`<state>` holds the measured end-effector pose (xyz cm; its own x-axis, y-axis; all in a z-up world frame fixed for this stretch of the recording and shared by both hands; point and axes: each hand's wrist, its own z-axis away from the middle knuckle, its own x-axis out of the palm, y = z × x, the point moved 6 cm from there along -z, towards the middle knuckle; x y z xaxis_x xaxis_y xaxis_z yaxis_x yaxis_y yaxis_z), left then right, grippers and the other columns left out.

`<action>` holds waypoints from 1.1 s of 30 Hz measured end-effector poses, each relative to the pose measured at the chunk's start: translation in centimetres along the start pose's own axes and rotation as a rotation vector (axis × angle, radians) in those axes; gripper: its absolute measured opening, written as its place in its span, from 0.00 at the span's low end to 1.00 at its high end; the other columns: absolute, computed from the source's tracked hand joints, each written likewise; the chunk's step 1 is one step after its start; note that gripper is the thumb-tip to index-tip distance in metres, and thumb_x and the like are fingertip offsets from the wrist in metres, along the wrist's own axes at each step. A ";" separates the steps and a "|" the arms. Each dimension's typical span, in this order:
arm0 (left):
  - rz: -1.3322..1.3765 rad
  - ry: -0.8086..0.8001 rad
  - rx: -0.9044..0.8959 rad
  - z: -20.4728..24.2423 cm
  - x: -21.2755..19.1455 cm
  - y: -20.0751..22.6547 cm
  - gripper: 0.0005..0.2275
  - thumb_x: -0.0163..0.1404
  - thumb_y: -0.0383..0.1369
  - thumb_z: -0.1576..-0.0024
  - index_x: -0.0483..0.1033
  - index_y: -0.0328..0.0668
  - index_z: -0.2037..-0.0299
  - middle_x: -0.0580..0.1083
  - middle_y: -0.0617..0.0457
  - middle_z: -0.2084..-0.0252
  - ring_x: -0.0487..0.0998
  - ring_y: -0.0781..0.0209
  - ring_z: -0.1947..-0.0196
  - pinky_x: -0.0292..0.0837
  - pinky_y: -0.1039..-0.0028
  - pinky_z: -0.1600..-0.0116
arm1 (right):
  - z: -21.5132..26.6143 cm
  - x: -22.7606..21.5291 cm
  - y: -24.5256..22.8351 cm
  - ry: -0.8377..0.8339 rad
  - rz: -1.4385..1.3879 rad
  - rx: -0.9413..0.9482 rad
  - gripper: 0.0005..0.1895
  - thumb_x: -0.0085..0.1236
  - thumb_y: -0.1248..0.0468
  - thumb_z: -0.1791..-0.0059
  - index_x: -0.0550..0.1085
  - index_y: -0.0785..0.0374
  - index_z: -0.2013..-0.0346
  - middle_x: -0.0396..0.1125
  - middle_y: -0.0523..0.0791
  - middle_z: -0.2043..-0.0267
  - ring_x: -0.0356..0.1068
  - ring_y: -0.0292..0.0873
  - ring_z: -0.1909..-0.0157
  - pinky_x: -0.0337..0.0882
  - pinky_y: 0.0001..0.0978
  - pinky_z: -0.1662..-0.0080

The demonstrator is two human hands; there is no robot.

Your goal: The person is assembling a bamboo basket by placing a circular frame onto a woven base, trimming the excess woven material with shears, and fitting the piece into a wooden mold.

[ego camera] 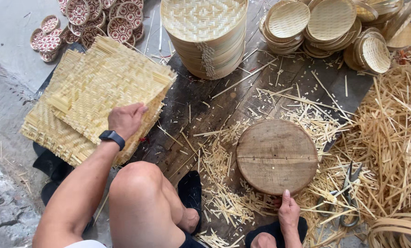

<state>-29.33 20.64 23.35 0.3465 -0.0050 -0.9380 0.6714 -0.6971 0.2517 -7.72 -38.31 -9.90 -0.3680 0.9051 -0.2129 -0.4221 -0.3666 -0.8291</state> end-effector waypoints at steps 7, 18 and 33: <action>-0.345 0.183 0.158 -1.4 -7.3 0.3 0.04 0.53 0.29 0.36 0.83 0.45 0.61 0.78 0.46 0.70 0.79 0.53 0.73 0.73 0.65 0.67 | 0.1 0.2 0.1 -0.015 -0.026 -0.006 0.29 0.47 0.46 0.42 0.74 0.70 0.70 0.71 0.46 0.75 0.66 0.38 0.74 0.67 0.30 0.69; -0.456 0.310 0.554 3.3 -19.2 22.1 0.03 0.59 0.27 0.44 0.79 0.38 0.66 0.80 0.49 0.68 0.82 0.60 0.69 0.76 0.75 0.63 | 1.9 -3.4 -3.3 0.282 -0.117 -0.126 0.17 0.48 0.56 0.40 0.76 0.66 0.59 0.67 0.41 0.75 0.62 0.33 0.74 0.62 0.25 0.70; 0.168 -0.420 -0.518 10.0 -17.6 31.0 0.20 0.74 0.31 0.70 0.75 0.24 0.81 0.80 0.45 0.75 0.83 0.61 0.75 0.84 0.77 0.63 | 1.7 -3.9 -1.7 0.222 -0.255 -0.050 0.15 0.48 0.57 0.41 0.77 0.66 0.57 0.66 0.41 0.75 0.63 0.33 0.76 0.64 0.24 0.71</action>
<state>-21.17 -8.11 45.31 0.2597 -0.4335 -0.8629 0.8937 -0.2306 0.3848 -6.96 -41.60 -6.83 -0.0640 0.9931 -0.0982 -0.4339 -0.1163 -0.8934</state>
